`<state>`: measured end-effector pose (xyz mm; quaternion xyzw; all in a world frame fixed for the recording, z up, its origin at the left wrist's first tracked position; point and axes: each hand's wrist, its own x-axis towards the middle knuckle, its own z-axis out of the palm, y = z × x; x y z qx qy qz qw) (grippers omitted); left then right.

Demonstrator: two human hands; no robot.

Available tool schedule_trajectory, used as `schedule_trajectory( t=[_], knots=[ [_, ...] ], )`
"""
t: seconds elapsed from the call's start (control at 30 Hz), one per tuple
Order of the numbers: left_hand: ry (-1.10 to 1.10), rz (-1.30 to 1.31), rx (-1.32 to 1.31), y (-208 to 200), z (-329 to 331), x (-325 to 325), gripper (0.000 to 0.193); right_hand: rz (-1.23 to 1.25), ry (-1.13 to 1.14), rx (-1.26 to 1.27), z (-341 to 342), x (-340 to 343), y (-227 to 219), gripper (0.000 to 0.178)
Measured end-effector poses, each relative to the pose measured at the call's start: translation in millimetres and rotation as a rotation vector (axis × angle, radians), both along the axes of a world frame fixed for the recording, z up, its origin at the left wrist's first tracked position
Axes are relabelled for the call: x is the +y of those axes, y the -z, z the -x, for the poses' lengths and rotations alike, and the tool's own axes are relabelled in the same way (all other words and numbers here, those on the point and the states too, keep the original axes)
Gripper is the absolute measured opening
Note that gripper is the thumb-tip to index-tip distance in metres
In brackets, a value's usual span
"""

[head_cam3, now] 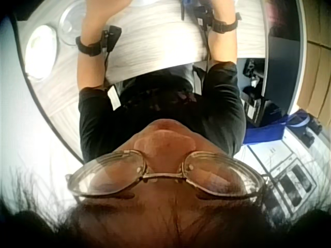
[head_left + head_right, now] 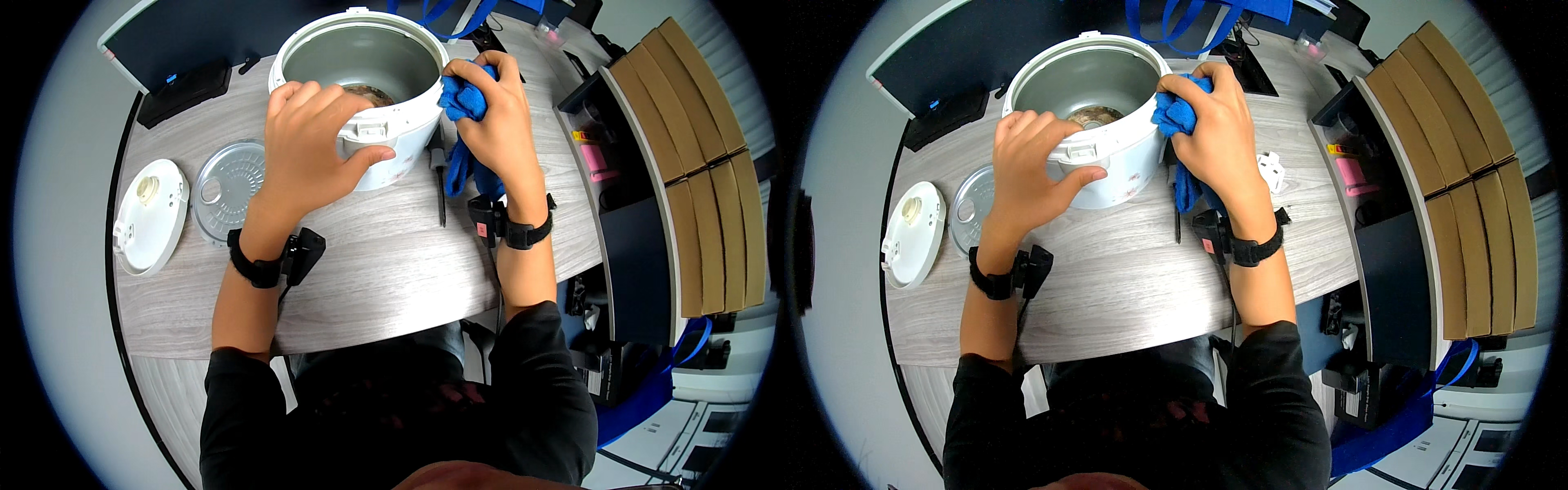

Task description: The person removes the lid of a white rice cooker, then uses a screwdriver to unscrew several screws from the cooker's top cover. After removing the screws, the person lifts off the top cover and wipes the cooker's rim with a blue cloth.

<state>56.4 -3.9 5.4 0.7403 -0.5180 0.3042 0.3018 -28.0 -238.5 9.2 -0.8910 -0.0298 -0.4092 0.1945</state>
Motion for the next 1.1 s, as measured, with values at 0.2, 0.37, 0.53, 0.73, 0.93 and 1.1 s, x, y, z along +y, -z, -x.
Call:
schedule_trajectory(
  t=[0.2, 0.37, 0.53, 0.73, 0.93, 1.1],
  knots=[
    [-0.013, 0.004, 0.021, -2, 3, -2, 0.041, 0.078, -0.041, 0.078, 18, 15, -14, 0.053],
    [-0.012, -0.001, 0.005, -2, 4, 0, 0.041, 0.026, -0.100, 0.117, 27, 25, -17, 0.054],
    [0.010, 0.004, -0.012, -3, 1, 0, 0.041, -0.036, -0.032, 0.089, 10, 2, -7, 0.057],
    [0.011, 0.005, 0.010, -2, 1, 0, 0.041, -0.039, -0.035, 0.080, 6, -5, -3, 0.059],
    [0.032, 0.011, 0.002, 0, 0, 0, 0.045, 0.011, -0.072, 0.112, 17, 10, -13, 0.056],
    [0.031, 0.019, 0.007, 2, -1, 0, 0.043, 0.077, -0.095, 0.108, 32, 32, -21, 0.054]
  ],
)
